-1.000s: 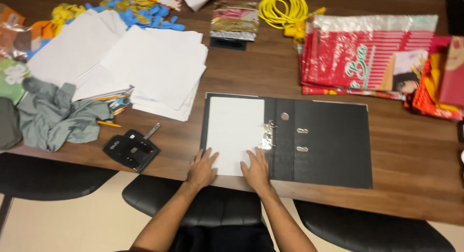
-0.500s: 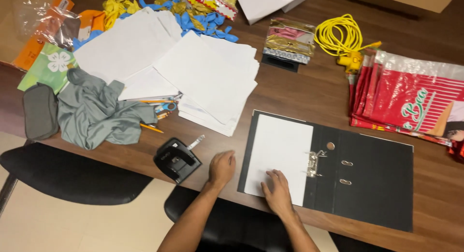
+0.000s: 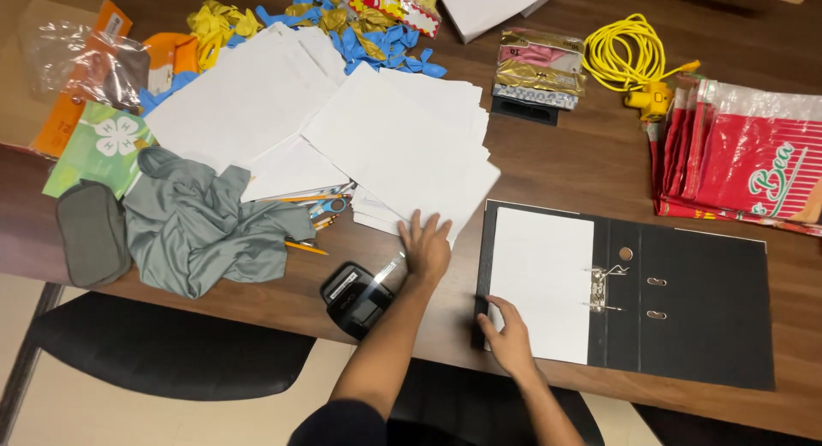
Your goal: The recorder cleans a binder and then inserts several hole-punched pages into it.
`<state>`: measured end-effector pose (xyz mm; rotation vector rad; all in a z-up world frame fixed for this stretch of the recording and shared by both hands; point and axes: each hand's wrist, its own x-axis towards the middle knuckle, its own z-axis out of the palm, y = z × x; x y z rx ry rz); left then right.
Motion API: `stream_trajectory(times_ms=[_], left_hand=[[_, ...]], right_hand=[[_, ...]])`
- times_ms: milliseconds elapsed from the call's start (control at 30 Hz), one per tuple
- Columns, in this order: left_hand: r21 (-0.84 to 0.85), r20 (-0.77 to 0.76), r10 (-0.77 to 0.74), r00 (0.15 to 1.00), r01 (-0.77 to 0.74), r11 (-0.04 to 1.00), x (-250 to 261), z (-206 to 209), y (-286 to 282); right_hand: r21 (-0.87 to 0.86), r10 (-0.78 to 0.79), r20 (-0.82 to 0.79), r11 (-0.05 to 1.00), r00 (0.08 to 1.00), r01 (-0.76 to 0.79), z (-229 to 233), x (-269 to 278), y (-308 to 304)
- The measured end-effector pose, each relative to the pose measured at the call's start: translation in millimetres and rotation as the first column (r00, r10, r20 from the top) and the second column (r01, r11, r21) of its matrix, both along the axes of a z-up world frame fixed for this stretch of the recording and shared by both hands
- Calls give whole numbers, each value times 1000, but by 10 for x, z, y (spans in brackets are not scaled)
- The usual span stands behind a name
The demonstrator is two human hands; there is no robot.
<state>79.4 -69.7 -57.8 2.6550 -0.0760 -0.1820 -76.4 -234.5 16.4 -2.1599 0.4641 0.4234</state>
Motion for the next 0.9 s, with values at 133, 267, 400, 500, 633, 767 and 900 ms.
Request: stream_trajectory(times_ms=[133,267,400,500,633,767,900], left_hand=[[-311,120,79,990,-38,950,-527,59,85],[-685,206,202,958,-6,729,-1072,-86,226],[-825,204,123,971,102,556,-1522,-78,430],[-843,111,2,994,93,531,-1673,56,557],[-884,0,-39,999,18,468,-1891,-576,541],[-818,-320,282,904,-414,399,-1677,-395,374],[-807,-591,57,805,-590,-30,-1294,206,238]], right_hand=[[289,-195,45,941,980,175,-753,82,-323],[754,-514,-322,368,795,544,-488,468,-439],[861,-286,-462,84,839,502,-278,670,-553],[776,-299,-569,113,766,620,-531,703,-713],[675,-266,-289,624,920,393,-444,644,-722],[628,-249,-235,699,940,342,-152,502,-696],[679,-230,-198,669,953,303,-54,280,-856]])
